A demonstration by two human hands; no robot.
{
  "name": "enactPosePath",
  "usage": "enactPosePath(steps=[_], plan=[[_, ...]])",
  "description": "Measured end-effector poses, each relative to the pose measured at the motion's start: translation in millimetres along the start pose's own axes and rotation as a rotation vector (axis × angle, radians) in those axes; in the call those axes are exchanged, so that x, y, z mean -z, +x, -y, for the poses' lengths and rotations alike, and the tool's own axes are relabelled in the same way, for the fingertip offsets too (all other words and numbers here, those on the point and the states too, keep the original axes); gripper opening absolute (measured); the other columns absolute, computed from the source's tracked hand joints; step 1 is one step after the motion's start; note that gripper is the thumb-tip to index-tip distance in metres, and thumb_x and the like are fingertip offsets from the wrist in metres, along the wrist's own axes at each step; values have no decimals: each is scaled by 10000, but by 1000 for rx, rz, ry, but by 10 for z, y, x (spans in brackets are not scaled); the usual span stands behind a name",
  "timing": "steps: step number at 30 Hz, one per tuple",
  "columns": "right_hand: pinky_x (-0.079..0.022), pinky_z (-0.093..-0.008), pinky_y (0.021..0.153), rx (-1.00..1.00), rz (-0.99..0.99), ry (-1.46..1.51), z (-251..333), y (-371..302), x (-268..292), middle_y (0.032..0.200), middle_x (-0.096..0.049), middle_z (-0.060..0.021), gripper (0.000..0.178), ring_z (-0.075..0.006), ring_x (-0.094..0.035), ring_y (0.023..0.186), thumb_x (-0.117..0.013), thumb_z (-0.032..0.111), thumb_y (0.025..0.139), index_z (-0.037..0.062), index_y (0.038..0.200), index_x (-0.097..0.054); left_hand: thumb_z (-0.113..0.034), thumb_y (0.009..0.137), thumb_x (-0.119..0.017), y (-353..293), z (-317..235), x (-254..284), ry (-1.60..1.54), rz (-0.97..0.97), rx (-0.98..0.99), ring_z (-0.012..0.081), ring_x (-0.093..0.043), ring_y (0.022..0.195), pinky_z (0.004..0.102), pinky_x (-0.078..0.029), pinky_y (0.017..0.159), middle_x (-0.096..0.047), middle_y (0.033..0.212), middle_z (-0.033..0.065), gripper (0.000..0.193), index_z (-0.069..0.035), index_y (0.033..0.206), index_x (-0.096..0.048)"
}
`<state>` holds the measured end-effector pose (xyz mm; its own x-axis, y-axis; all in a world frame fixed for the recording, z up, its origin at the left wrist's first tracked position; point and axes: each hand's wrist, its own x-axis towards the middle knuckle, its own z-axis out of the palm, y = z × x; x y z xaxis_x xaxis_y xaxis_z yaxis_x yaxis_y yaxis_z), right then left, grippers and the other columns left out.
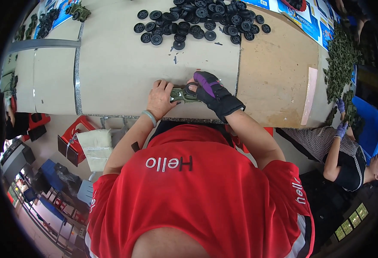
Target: Assembling plastic wheels and axles onto green toy car bodies at a factory workstation.
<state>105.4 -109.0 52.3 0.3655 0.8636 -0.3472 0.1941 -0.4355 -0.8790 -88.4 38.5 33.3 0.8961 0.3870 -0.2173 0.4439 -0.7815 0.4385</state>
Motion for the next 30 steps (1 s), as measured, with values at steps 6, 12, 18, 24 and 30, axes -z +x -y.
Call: enactPosePath(steps=[6, 12, 18, 24, 30], plan=[[-562, -393, 806, 61, -142, -111, 223, 135, 223, 982, -690, -137, 336, -265, -686, 869, -752, 206, 921, 46, 1210, -694, -254, 656, -949, -35, 52, -57, -19, -25, -11, 382, -557, 1247, 481, -585, 940, -614, 1212, 135, 627, -96, 1179, -642], [-538, -511, 872, 518, -19, -596, 378, 447, -174, 1011, -696, -198, 266, -412, -667, 981, -708, 162, 834, 72, 1082, -675, -246, 634, -951, -37, 68, -89, -40, -70, -24, 384, -560, 1247, 478, -585, 946, -609, 1203, 133, 635, -93, 1161, -631], [-536, -509, 860, 267, 6, -593, 264, 443, -401, 1001, -694, -182, 250, -403, -674, 981, -704, 193, 854, 84, 1076, -663, -249, 613, -938, -88, 96, -108, -29, -104, -73, 387, -554, 1255, 482, -580, 944, -598, 1209, 134, 664, -96, 1175, -618], [-524, -510, 854, 581, 271, -732, 363, 548, -201, 989, -689, -174, 249, -399, -666, 964, -686, 241, 870, 74, 1052, -655, -284, 644, -929, -62, 98, -148, -9, -86, -70, 373, -546, 1269, 498, -552, 964, -594, 1244, 128, 666, -93, 1204, -623], [-530, -496, 909, 246, 65, -720, 428, 454, -336, 1029, -697, -180, 257, -393, -674, 1036, -701, 227, 862, 67, 1060, -672, -309, 682, -907, -73, 131, -192, -5, -63, -72, 369, -545, 1268, 517, -530, 959, -600, 1233, 128, 630, -90, 1205, -634]])
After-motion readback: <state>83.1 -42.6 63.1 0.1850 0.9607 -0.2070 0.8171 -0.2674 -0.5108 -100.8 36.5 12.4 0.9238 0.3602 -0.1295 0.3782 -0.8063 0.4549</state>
